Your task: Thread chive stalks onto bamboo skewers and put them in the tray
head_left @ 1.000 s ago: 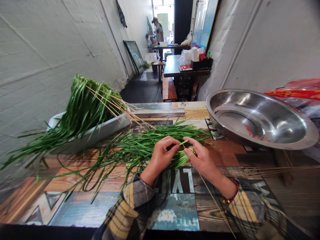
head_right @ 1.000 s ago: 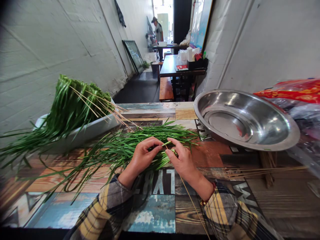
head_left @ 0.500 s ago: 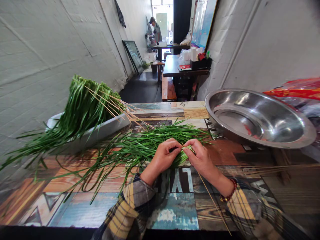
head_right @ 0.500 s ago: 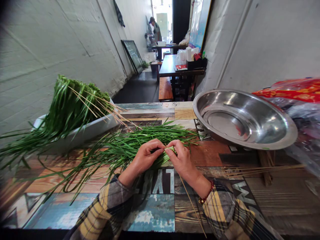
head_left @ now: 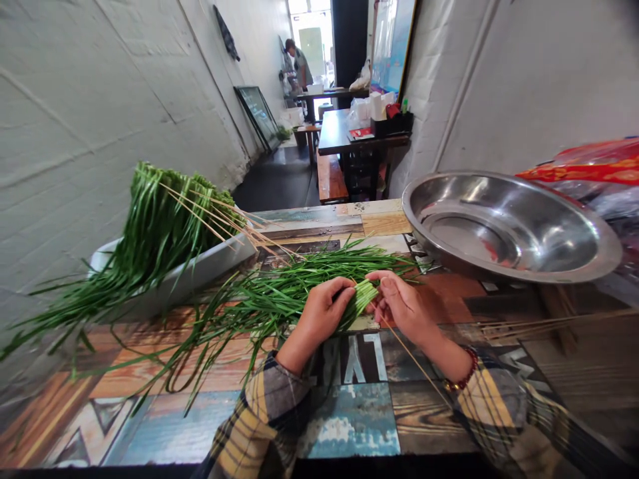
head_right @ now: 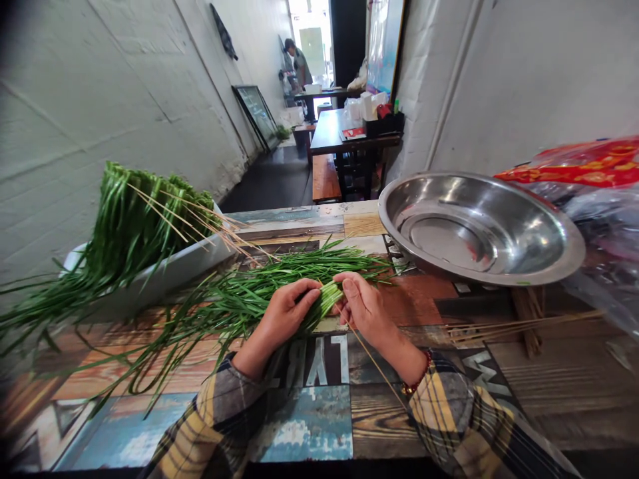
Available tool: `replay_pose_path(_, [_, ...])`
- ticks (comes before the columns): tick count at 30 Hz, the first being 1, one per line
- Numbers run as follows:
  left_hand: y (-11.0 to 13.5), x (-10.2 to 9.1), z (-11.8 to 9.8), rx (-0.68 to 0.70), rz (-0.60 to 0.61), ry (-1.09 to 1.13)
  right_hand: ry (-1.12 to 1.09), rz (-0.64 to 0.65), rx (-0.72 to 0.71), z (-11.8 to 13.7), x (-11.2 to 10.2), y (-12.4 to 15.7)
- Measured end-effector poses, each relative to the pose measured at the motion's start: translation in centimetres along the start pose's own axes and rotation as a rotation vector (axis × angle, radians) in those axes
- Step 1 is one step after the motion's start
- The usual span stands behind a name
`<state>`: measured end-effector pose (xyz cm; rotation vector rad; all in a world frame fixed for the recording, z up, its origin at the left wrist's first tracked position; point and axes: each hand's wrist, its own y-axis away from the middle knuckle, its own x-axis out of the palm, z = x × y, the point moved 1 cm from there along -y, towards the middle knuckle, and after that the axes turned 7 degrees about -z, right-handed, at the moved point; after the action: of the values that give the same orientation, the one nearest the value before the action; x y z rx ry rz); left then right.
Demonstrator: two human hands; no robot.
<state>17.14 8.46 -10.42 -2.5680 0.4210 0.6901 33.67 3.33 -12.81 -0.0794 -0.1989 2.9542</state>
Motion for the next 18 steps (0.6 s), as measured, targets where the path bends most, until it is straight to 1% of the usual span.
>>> replay_pose_path(2, [-0.1,-0.2,0.1,-0.015,-0.061,-0.001,0.076,-0.008,-0.049,0.2,-0.3,-0.1])
replay_pose_path(3, [-0.1,-0.2,0.1,-0.021,-0.09,0.001,0.126,0.011,-0.07,0.4,-0.4,-0.1])
replay_pose_path(7, [-0.1,-0.6,0.1,-0.049,-0.171,-0.007,0.34,0.168,-0.207,1.2,-0.3,0.1])
replay_pose_path(9, [-0.1,-0.8,0.0,-0.055,-0.177,-0.013,0.415,0.191,-0.28,1.3,-0.1,0.3])
replay_pose_path(11, [-0.1,-0.9,-0.2,-0.061,-0.147,-0.002,0.458,0.176,-0.325,1.2,0.1,0.4])
replay_pose_path(15, [-0.1,-1.1,-0.3,-0.097,-0.021,0.041,0.495,0.159,-0.383,0.7,0.4,0.6])
replay_pose_path(18, [-0.2,-1.1,-0.2,-0.12,0.012,0.04,0.512,0.165,-0.412,0.7,0.5,0.9])
